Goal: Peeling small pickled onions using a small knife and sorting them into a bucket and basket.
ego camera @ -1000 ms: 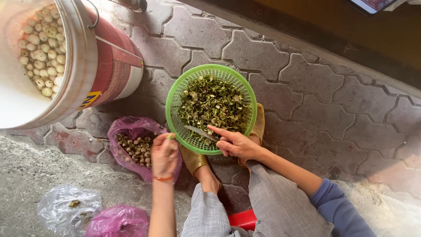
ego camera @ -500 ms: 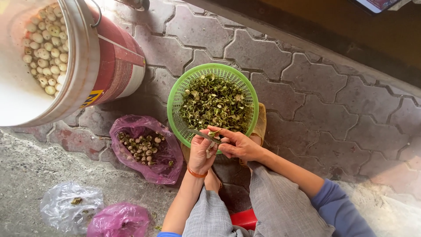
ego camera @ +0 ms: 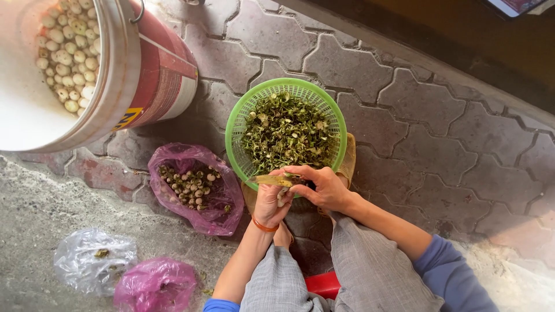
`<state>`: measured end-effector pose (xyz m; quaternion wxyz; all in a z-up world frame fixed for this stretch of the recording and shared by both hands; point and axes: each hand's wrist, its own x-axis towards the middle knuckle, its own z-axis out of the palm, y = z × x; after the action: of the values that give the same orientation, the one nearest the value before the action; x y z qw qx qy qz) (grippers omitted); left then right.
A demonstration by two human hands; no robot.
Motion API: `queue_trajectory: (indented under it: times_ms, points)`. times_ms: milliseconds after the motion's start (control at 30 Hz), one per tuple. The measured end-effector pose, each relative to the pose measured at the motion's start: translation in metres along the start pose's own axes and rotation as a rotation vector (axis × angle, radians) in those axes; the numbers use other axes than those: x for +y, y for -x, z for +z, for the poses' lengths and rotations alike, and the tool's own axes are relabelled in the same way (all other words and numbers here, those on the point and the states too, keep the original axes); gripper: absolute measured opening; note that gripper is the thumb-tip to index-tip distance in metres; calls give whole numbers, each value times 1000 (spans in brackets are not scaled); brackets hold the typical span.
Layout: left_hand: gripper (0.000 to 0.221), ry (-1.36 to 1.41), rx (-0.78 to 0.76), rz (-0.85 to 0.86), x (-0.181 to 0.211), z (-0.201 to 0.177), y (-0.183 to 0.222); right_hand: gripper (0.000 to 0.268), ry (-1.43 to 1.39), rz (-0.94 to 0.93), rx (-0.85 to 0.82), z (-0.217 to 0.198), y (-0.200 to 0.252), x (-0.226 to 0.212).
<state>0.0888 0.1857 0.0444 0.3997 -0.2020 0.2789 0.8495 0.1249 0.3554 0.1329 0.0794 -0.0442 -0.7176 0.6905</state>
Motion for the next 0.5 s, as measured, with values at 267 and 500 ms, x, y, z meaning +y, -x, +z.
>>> queue_trajectory:
  times_ms: [267,500]
  points:
    - [15,-64,-71,-47,10,23,4,35,-686,386,14,2,26,52]
    - [19,-17,-60,-19,2,-6,-8,66,-653,350,-246,-5,27,34]
